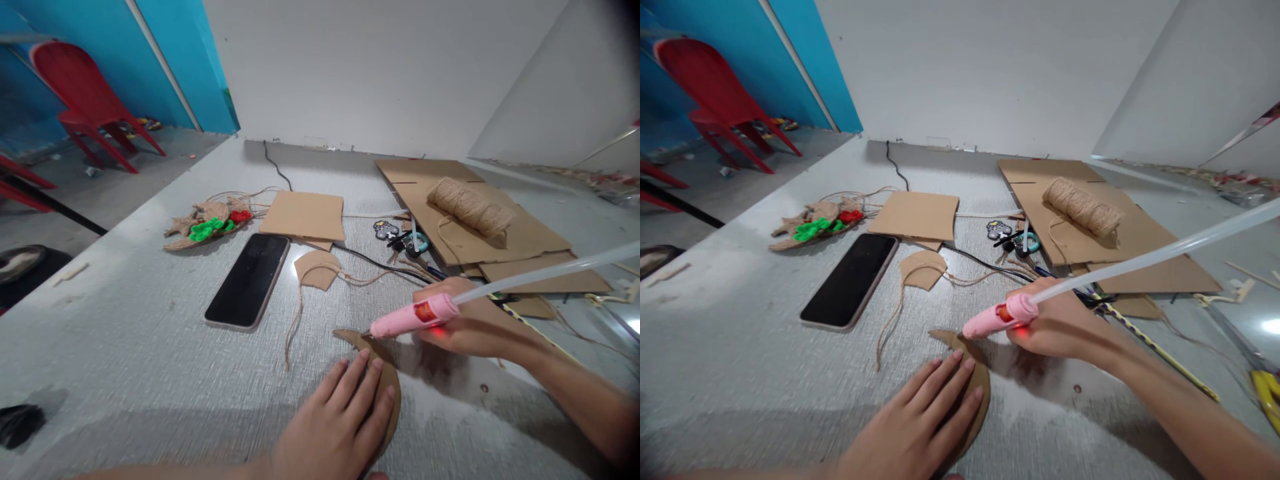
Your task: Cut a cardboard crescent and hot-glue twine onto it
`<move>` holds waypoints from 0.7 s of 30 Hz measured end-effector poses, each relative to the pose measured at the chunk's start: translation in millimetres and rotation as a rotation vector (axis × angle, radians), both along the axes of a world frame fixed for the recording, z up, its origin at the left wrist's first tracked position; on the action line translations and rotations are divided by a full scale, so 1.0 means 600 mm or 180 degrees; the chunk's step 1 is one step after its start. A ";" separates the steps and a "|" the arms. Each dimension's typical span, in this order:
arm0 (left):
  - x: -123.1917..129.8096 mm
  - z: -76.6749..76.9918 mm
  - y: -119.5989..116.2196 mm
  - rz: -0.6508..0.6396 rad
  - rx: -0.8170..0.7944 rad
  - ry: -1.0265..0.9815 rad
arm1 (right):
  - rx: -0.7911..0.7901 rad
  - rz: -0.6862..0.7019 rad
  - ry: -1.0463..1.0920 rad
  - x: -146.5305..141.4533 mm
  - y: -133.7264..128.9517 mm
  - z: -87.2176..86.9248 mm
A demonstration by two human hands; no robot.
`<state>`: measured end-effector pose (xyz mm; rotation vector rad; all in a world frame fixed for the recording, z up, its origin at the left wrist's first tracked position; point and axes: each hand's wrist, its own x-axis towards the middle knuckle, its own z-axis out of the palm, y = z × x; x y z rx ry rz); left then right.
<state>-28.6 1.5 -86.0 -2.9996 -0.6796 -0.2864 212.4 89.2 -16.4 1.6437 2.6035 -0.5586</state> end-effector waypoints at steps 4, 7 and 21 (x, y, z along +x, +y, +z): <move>0.000 0.001 0.002 0.0009 0.0058 -0.0023 | -0.0002 -0.0041 -0.0086 -0.003 -0.001 0.003; -0.001 0.001 0.002 0.0000 0.0042 -0.0067 | -0.0024 -0.0106 -0.0146 -0.005 -0.004 0.004; 0.001 -0.002 0.000 -0.0006 0.0012 -0.0088 | 0.0198 -0.0164 -0.0200 0.002 -0.027 0.004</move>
